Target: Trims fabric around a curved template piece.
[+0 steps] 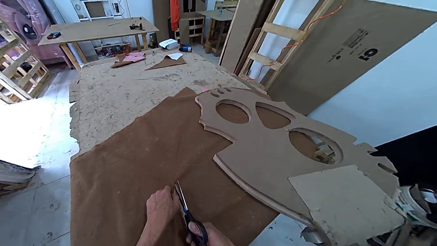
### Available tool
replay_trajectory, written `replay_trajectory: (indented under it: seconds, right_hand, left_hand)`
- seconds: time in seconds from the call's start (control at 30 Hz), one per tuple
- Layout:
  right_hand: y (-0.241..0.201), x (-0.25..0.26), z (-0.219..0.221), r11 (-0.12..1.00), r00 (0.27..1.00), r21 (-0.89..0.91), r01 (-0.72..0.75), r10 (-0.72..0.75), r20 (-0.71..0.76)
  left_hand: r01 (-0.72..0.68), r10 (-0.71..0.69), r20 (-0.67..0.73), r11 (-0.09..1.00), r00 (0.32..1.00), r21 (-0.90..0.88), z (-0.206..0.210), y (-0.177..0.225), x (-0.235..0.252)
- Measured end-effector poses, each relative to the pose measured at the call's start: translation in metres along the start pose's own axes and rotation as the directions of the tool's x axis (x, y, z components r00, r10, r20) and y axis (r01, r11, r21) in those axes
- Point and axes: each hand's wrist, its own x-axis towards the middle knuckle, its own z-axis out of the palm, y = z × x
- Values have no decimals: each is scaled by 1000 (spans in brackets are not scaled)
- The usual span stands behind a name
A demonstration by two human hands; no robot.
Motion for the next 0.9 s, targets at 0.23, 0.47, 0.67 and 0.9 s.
replay_trajectory:
  seconds: [0.23,0.47,0.67,0.9]
  right_hand:
    - [-20,30,52,976,990,202,81,-55,-130]
    - [-34,56,93,940,962,292,178,-104,-253]
    - [-35,63,95,938,940,271,215,-123,-319]
    - [-41,61,90,968,933,182,172,-101,-346]
  left_hand:
    - [-609,536,-545,791,645,57,51,-68,31]
    - [-360,369,-631,921,682,150,48,-94,54]
    - [-279,316,-603,947,733,158,46,-103,63]
    - [-268,304,-606,951,735,151,46,-102,63]
